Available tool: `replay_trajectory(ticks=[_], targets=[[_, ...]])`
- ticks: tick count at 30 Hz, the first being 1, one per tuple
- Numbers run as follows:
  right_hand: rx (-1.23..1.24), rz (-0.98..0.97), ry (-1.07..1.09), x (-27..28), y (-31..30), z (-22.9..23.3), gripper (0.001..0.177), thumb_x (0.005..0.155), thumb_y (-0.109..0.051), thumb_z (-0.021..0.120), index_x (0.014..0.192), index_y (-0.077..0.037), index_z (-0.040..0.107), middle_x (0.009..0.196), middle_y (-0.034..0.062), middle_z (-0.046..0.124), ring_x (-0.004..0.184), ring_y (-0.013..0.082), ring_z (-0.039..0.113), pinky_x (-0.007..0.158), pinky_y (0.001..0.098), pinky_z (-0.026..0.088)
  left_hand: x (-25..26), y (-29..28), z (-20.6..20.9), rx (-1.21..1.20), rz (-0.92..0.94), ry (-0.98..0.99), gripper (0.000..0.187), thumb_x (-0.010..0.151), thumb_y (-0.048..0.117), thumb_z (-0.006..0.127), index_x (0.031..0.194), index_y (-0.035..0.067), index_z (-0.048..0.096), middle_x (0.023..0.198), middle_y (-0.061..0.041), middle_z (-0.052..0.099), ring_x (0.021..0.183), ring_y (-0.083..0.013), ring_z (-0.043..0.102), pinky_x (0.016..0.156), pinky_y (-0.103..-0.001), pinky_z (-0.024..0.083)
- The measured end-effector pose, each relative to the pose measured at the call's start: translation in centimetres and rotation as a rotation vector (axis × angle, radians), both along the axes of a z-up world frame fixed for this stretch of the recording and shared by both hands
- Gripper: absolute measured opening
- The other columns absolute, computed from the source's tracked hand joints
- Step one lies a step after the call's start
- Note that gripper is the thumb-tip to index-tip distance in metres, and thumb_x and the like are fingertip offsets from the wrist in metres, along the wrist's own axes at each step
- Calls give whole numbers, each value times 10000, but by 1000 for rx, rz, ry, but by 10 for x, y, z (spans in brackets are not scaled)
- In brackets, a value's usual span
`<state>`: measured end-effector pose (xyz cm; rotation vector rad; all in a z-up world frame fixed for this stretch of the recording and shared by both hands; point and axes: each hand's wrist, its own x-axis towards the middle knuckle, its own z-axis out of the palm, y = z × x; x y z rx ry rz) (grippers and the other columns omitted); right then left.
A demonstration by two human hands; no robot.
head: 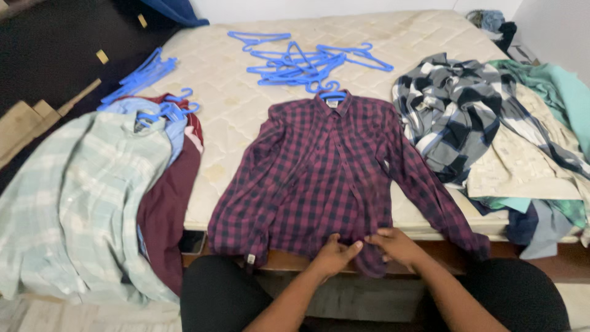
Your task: The person places a plaid shirt on a blue hanger, smooths the collar and front, then buttons the shirt from bottom to top while seated. The shirt remains on the hanger on the bed throughout the process.
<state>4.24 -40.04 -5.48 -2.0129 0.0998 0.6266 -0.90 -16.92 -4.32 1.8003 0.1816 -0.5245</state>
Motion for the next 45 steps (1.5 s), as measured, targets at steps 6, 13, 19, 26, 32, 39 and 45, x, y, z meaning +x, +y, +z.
replay_trajectory(ticks=[6, 13, 19, 26, 32, 39, 45], targets=[[284, -2, 332, -12, -4, 46, 646, 943, -436, 590, 1421, -24, 452, 1204, 169, 688, 790, 309, 771, 649, 384, 602, 1, 13, 19, -361, 33, 103, 395, 852, 258, 750, 1200, 73, 722, 1175, -105, 742, 1052, -185, 672, 923, -335, 515], [-510, 456, -24, -18, 14, -18, 1031, 901, -573, 688, 1577, -16, 145, 1446, 251, 525, 1191, 359, 596, 970, 426, 512, -27, 37, 111, -520, 250, -62, 361, 852, 59, 773, 1201, 78, 685, 1066, -45, 709, 1017, -124, 656, 951, -282, 483], [-540, 90, -212, -55, 75, -11, 1253, 808, -510, 810, 1599, 21, -4, 1515, 326, 357, 1325, 427, 515, 1094, 441, 475, -47, 41, 156, -805, 280, -89, 456, 818, -84, 645, 1251, 60, 639, 999, -88, 709, 867, -146, 696, 824, -312, 570], [-583, -225, -226, -19, 38, -33, 520, 879, -330, 673, 1277, 3, 644, 1222, 256, 702, 1162, 418, 689, 1023, 488, 540, -67, 42, 152, -905, 280, -106, 510, 782, -125, 563, 1256, 48, 636, 998, -88, 720, 822, -132, 682, 780, -287, 574], [-909, -30, -321, 13, -81, -4, 488, 761, -340, 794, 1236, -233, 760, 1201, 119, 779, 1119, 309, 751, 964, 427, 593, -60, 59, 98, -253, 296, -248, 460, 762, -64, 633, 1193, 59, 740, 1010, -78, 679, 849, -156, 633, 762, -300, 516], [-1065, 292, -8, -5, -142, 25, 429, 826, -393, 740, 1248, -324, 783, 1261, 81, 762, 1213, 307, 712, 1044, 416, 562, -29, 49, 13, 580, -270, 287, 629, 842, 120, 670, 1449, 105, 506, 1194, -189, 712, 1024, -323, 777, 885, -448, 613], [-970, 350, 72, -6, -104, 43, 661, 745, -524, 874, 1275, -148, 754, 1286, 130, 764, 1223, 297, 723, 1057, 397, 550, -16, 68, 3, 969, 406, -385, 479, 766, 177, 779, 1171, -5, 600, 1179, -255, 594, 1142, -414, 584, 992, -465, 486]])
